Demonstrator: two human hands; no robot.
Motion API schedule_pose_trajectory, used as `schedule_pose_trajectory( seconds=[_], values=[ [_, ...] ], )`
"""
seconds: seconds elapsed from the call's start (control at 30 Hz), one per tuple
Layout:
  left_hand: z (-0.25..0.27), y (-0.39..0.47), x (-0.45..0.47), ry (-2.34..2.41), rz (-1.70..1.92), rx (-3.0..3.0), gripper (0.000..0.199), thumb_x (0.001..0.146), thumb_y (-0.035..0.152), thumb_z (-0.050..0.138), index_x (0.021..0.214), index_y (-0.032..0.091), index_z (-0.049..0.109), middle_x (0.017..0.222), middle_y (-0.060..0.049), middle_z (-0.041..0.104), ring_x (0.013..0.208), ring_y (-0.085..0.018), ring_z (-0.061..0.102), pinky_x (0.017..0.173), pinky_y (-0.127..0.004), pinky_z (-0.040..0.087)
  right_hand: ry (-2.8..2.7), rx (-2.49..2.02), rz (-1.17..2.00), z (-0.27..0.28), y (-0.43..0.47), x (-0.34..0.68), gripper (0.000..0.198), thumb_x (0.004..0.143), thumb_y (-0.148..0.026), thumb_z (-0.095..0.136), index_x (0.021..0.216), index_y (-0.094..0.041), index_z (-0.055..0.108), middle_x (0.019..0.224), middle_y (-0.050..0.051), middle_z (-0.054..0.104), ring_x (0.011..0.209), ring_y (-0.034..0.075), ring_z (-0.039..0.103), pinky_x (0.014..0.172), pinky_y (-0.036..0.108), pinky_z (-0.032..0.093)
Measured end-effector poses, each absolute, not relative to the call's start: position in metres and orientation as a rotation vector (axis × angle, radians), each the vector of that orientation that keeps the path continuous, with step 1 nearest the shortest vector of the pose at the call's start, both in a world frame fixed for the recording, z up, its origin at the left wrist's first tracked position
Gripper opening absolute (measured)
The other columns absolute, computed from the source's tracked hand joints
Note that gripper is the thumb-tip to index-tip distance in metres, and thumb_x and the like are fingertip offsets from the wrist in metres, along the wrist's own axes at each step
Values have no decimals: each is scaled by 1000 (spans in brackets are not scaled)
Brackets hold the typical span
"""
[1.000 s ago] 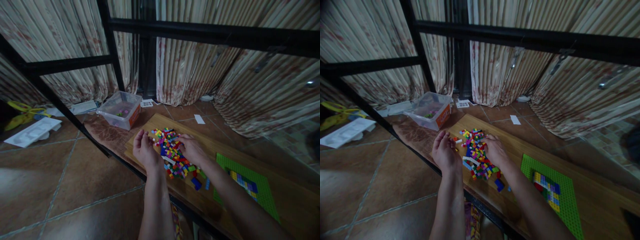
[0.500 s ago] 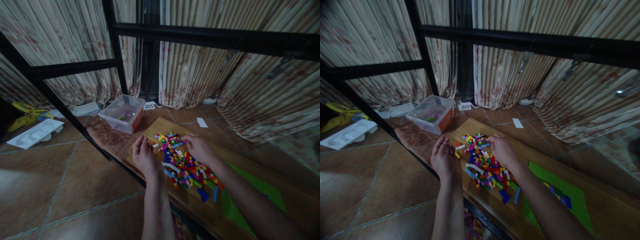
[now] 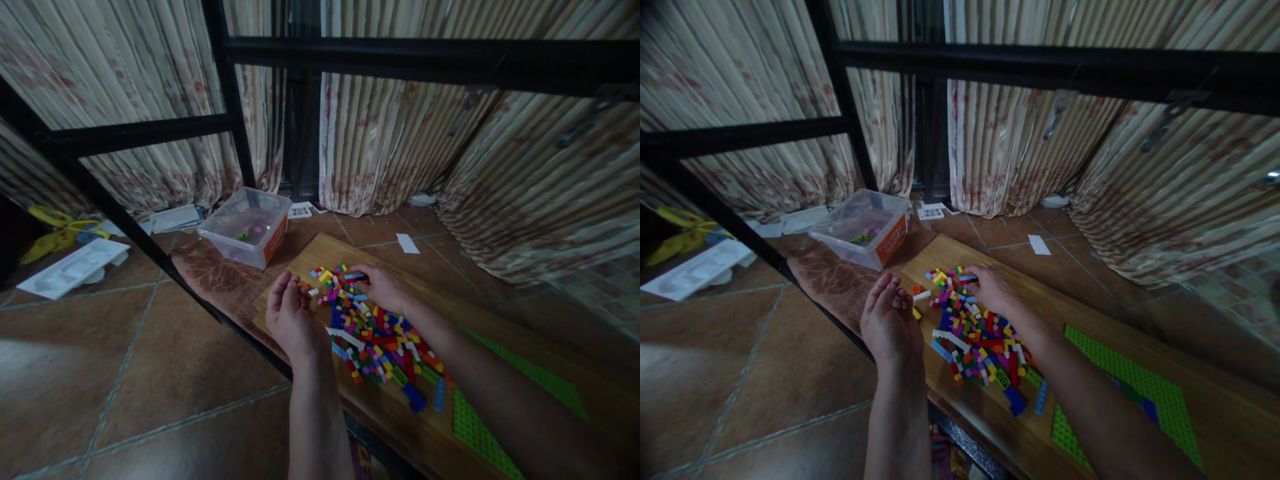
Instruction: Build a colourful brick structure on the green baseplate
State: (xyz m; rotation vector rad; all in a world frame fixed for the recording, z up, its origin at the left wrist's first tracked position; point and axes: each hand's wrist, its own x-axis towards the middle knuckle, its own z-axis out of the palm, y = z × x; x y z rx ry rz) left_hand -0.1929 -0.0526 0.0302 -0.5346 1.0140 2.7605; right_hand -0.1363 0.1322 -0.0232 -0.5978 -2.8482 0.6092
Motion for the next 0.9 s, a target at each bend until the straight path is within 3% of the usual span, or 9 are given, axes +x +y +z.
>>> schedule_pose_trajectory(
  seconds=[0.3,0.47,0.73,0.9],
  values=[
    [28,-53,-193,1078,2720,-478,26,59,12,69,85,13,65,73,3,62,53,-3,51,53,-16,39,-2664,-517,875,-21,125,-101,39,71,-13,69,108,-23,70,98,4,67,89,18,63,81,33,48],
    [26,-48,-187,1305,2465,-199,23,63,22,71,84,14,67,70,3,62,55,-5,50,54,-18,37,-2457,-594,1199,-26,125,-86,31,69,-19,70,100,-22,73,90,3,68,81,17,63,75,31,49],
    [14,-33,-169,1596,1934,482,19,73,28,72,87,15,72,88,-7,71,83,-17,64,78,-28,47,-1756,-837,1636,0,90,-54,30,65,-36,77,92,-21,75,92,4,75,83,18,66,84,35,49],
    [19,-21,-137,1380,1765,683,27,83,42,65,91,17,71,88,-9,71,77,-19,63,65,-27,47,-1376,-843,1629,19,54,-26,31,64,-38,80,91,-24,74,82,0,72,75,16,64,76,32,50]
  ],
)
